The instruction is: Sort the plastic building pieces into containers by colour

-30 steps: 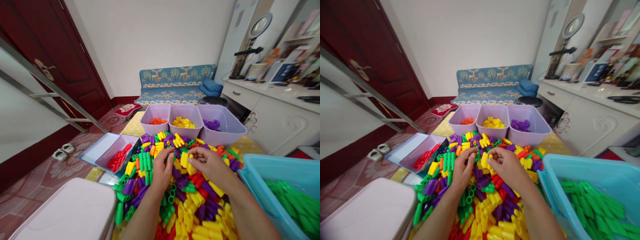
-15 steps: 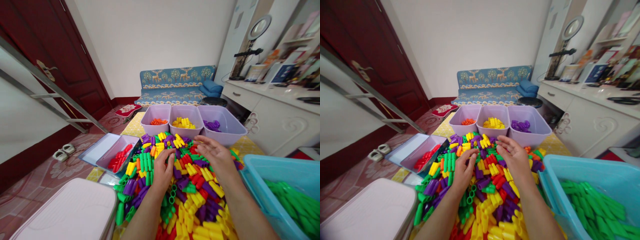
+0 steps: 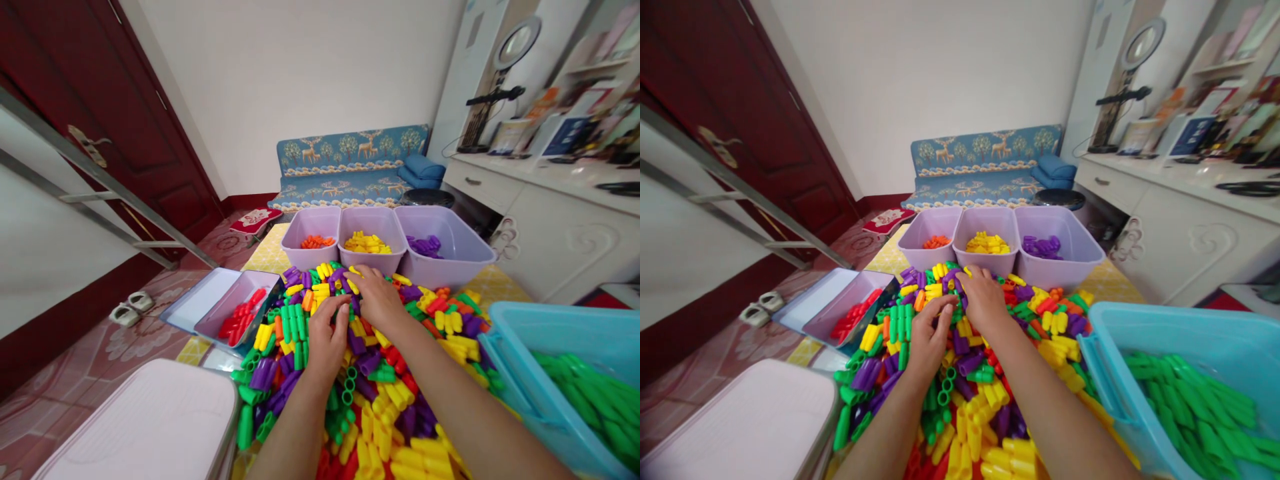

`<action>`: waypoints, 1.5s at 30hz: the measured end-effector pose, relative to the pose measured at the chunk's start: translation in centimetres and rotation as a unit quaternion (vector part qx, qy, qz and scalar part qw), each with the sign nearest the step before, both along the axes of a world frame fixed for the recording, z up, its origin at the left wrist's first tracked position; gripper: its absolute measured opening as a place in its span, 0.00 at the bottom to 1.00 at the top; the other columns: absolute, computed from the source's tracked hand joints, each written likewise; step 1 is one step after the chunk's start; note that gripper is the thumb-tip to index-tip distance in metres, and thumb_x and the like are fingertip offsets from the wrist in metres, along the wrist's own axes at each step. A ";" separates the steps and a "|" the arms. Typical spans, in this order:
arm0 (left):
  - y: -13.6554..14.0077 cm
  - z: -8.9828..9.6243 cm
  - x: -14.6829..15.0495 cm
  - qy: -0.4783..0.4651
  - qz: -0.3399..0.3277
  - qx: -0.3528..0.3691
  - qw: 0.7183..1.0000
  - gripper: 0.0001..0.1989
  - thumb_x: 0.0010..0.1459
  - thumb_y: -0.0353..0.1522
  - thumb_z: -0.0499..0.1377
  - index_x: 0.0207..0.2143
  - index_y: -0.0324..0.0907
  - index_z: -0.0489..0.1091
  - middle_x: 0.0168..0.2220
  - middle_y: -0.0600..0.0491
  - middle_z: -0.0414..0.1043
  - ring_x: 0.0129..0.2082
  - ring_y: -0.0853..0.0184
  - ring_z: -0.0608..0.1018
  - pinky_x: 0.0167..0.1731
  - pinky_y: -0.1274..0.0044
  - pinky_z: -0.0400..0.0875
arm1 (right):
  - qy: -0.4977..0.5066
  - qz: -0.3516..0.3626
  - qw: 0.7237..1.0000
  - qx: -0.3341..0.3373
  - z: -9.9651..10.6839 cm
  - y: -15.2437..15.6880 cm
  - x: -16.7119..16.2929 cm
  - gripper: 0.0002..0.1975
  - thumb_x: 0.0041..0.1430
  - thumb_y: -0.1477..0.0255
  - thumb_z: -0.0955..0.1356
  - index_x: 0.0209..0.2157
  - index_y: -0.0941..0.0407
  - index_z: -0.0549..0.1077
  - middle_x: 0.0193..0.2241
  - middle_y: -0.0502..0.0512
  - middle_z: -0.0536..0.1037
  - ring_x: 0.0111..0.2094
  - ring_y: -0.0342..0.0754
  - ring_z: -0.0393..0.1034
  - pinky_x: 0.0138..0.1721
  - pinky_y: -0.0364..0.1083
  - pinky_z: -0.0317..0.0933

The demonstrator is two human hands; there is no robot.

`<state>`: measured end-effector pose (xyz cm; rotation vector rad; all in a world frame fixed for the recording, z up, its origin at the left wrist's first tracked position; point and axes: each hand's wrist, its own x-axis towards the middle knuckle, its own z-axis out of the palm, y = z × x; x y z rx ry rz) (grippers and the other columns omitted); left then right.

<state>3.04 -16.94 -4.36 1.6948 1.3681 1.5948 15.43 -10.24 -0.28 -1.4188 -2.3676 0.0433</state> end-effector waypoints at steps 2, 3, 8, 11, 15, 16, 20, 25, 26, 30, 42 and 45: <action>0.0 0.0 0.0 -0.002 0.000 -0.001 1.000 0.11 0.64 0.34 0.52 0.43 0.42 0.73 0.42 0.49 0.76 0.43 0.64 0.77 0.46 0.73 0.70 | -0.036 -0.025 0.999 0.006 -0.2 -0.2 -0.4 0.22 0.59 0.77 0.61 0.55 0.53 0.69 0.55 0.61 0.67 0.52 0.56 0.63 0.46 0.50 0.63; 0.0 0.0 0.0 -0.002 0.001 -0.001 1.000 0.11 0.64 0.34 0.52 0.43 0.42 0.73 0.42 0.49 0.76 0.43 0.64 0.77 0.46 0.73 0.70 | -0.049 -0.038 0.998 0.005 -0.2 -0.3 -0.5 0.21 0.60 0.76 0.61 0.54 0.53 0.69 0.54 0.61 0.68 0.51 0.57 0.64 0.44 0.49 0.63; 0.0 -0.1 0.0 -0.006 0.002 -0.003 1.000 0.12 0.64 0.34 0.52 0.43 0.42 0.74 0.42 0.49 0.76 0.43 0.63 0.77 0.46 0.72 0.70 | -0.034 -0.078 0.995 -0.053 0.8 -0.6 0.4 0.18 0.58 0.78 0.60 0.46 0.53 0.74 0.46 0.60 0.73 0.41 0.51 0.72 0.38 0.45 0.62; 0.0 0.1 0.0 0.000 0.007 0.005 1.000 0.12 0.64 0.34 0.53 0.43 0.42 0.73 0.42 0.49 0.76 0.44 0.63 0.76 0.46 0.72 0.70 | 0.082 -0.039 0.992 -0.090 1.2 -1.4 1.6 0.13 0.55 0.78 0.63 0.40 0.55 0.75 0.38 0.57 0.77 0.41 0.51 0.72 0.42 0.46 0.62; -0.2 0.5 0.0 0.016 0.000 0.021 1.000 0.11 0.63 0.33 0.54 0.45 0.42 0.73 0.43 0.48 0.74 0.44 0.63 0.76 0.45 0.72 0.69 | 0.345 0.013 0.909 -0.234 0.5 -3.4 2.7 0.13 0.54 0.71 0.66 0.42 0.55 0.70 0.32 0.52 0.77 0.29 0.48 0.74 0.34 0.46 0.67; -0.3 0.5 0.0 0.018 -0.007 0.022 1.000 0.12 0.63 0.33 0.54 0.45 0.42 0.73 0.43 0.48 0.74 0.44 0.63 0.75 0.45 0.72 0.69 | 0.396 0.010 0.880 -0.263 0.2 -3.8 2.9 0.14 0.53 0.69 0.67 0.43 0.56 0.69 0.30 0.51 0.77 0.27 0.47 0.74 0.31 0.46 0.67; -0.4 0.5 0.0 0.022 -0.038 0.007 0.999 0.13 0.60 0.35 0.58 0.48 0.43 0.72 0.42 0.49 0.76 0.43 0.63 0.76 0.46 0.71 0.69 | 0.494 -0.016 0.820 -0.288 -1.3 -4.7 3.0 0.17 0.51 0.65 0.69 0.42 0.56 0.69 0.31 0.52 0.77 0.28 0.47 0.74 0.31 0.46 0.68; -0.2 0.1 0.1 0.047 -0.047 0.006 0.998 0.10 0.57 0.34 0.62 0.42 0.44 0.75 0.38 0.49 0.78 0.40 0.62 0.77 0.44 0.71 0.70 | 0.503 -0.013 0.817 -0.282 -2.2 -4.4 3.0 0.17 0.49 0.64 0.71 0.40 0.57 0.71 0.31 0.52 0.78 0.29 0.48 0.74 0.31 0.46 0.68; -0.1 0.1 0.1 0.049 -0.049 0.009 0.998 0.08 0.58 0.34 0.60 0.40 0.43 0.76 0.38 0.49 0.78 0.40 0.63 0.77 0.43 0.71 0.71 | 0.498 -0.011 0.819 -0.285 -2.2 -4.4 3.0 0.17 0.49 0.63 0.71 0.39 0.57 0.71 0.30 0.52 0.78 0.29 0.48 0.74 0.30 0.45 0.68; 0.0 0.1 0.0 0.031 -0.041 0.010 0.999 0.07 0.59 0.32 0.59 0.38 0.43 0.77 0.36 0.50 0.78 0.38 0.64 0.78 0.41 0.73 0.71 | 0.482 -0.006 0.827 -0.290 -2.1 -4.5 3.0 0.17 0.52 0.60 0.69 0.39 0.58 0.73 0.29 0.53 0.78 0.29 0.48 0.73 0.29 0.45 0.66; 0.4 -0.2 -0.3 0.000 0.034 0.053 0.998 0.09 0.58 0.24 0.56 0.36 0.42 0.75 0.38 0.50 0.73 0.41 0.65 0.75 0.43 0.73 0.69 | 0.298 0.064 0.903 -0.303 -0.7 -5.4 4.9 0.15 0.53 0.70 0.67 0.43 0.55 0.76 0.31 0.52 0.79 0.31 0.48 0.73 0.33 0.45 0.64; 0.5 -0.3 -0.3 -0.008 0.039 0.052 0.998 0.11 0.58 0.24 0.55 0.38 0.42 0.75 0.39 0.50 0.73 0.43 0.64 0.75 0.45 0.72 0.69 | 0.249 0.078 0.922 -0.286 -0.1 -5.9 5.4 0.12 0.54 0.70 0.67 0.41 0.54 0.78 0.33 0.51 0.80 0.32 0.49 0.72 0.34 0.45 0.63</action>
